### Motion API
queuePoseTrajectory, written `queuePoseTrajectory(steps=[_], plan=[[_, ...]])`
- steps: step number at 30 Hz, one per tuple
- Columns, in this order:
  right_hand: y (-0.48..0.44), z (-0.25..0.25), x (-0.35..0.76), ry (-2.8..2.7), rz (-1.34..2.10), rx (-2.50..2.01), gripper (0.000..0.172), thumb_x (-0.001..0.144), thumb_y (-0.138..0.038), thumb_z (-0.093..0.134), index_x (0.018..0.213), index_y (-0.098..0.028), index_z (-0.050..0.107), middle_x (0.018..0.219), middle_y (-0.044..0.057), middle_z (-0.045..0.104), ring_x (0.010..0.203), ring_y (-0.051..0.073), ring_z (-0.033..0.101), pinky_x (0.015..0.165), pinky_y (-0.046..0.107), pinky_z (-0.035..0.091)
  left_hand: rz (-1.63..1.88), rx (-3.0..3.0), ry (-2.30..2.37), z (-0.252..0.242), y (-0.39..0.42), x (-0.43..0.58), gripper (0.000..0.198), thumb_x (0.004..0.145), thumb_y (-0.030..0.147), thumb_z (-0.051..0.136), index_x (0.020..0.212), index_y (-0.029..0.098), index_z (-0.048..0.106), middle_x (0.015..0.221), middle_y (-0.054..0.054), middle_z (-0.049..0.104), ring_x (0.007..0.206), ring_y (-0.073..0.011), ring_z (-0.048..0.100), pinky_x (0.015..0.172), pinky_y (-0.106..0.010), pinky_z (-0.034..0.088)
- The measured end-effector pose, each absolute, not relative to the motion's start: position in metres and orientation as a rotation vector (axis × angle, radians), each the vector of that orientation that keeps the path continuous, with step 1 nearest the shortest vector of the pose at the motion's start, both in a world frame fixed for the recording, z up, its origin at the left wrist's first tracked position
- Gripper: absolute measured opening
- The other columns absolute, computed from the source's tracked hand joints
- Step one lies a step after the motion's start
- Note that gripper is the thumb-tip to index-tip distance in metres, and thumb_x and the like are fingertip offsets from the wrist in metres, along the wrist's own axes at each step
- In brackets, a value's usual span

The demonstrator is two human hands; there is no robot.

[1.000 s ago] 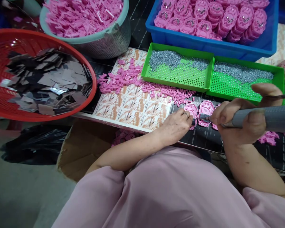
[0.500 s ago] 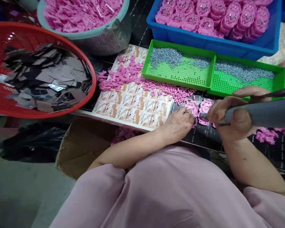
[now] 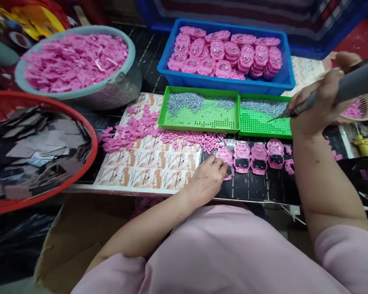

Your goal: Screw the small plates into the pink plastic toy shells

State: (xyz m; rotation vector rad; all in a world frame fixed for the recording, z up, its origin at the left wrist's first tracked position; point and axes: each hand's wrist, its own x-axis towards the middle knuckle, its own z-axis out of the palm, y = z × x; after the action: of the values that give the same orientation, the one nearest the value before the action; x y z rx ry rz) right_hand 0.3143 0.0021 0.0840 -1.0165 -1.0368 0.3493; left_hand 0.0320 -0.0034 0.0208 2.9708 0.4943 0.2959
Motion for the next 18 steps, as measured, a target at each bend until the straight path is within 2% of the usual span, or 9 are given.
queuePoseTrajectory(steps=[3,9,15,18], plan=[[0.026,0.071,0.315,-0.978,0.001,-0.989,0.033,0.083,-0.048,0.063,0.102,-0.026,0.046,0.046,-0.013,0.043,0.034,0.006,0.043,0.034,0.023,0.036,0.344,2.973,0.474,0.021,-0.003,0.032,0.014,0.091,0.018,0.056,0.096,0.009,0.066,0.089,-0.010,0.065,0.084,-0.0216,0.056,0.077,-0.033,0.050],[0.046,0.061,0.309,-0.940,-0.012,-1.017,0.043,0.076,-0.056,0.069,0.097,-0.024,0.048,0.049,-0.013,0.041,0.032,0.006,0.044,0.031,0.024,0.033,0.353,2.934,0.485,0.019,-0.002,0.031,0.016,0.089,0.018,0.058,0.100,0.008,0.066,0.090,-0.010,0.065,0.083,-0.0224,0.056,0.075,-0.034,0.052],[0.052,0.057,0.312,-0.953,0.021,-1.048,0.039,0.076,-0.060,0.067,0.092,-0.028,0.049,0.043,-0.014,0.038,0.030,0.008,0.039,0.030,0.026,0.033,0.340,2.939,0.454,0.020,-0.001,0.030,0.015,0.089,0.015,0.056,0.098,0.008,0.066,0.091,-0.010,0.064,0.083,-0.0221,0.056,0.074,-0.035,0.053],[0.056,0.053,0.311,-0.927,-0.017,-1.007,0.041,0.074,-0.061,0.068,0.086,-0.027,0.048,0.041,-0.014,0.037,0.027,0.007,0.034,0.028,0.025,0.028,0.324,2.942,0.448,0.019,-0.001,0.030,0.016,0.089,0.015,0.056,0.101,0.008,0.065,0.092,-0.011,0.064,0.083,-0.0222,0.056,0.074,-0.035,0.052]])
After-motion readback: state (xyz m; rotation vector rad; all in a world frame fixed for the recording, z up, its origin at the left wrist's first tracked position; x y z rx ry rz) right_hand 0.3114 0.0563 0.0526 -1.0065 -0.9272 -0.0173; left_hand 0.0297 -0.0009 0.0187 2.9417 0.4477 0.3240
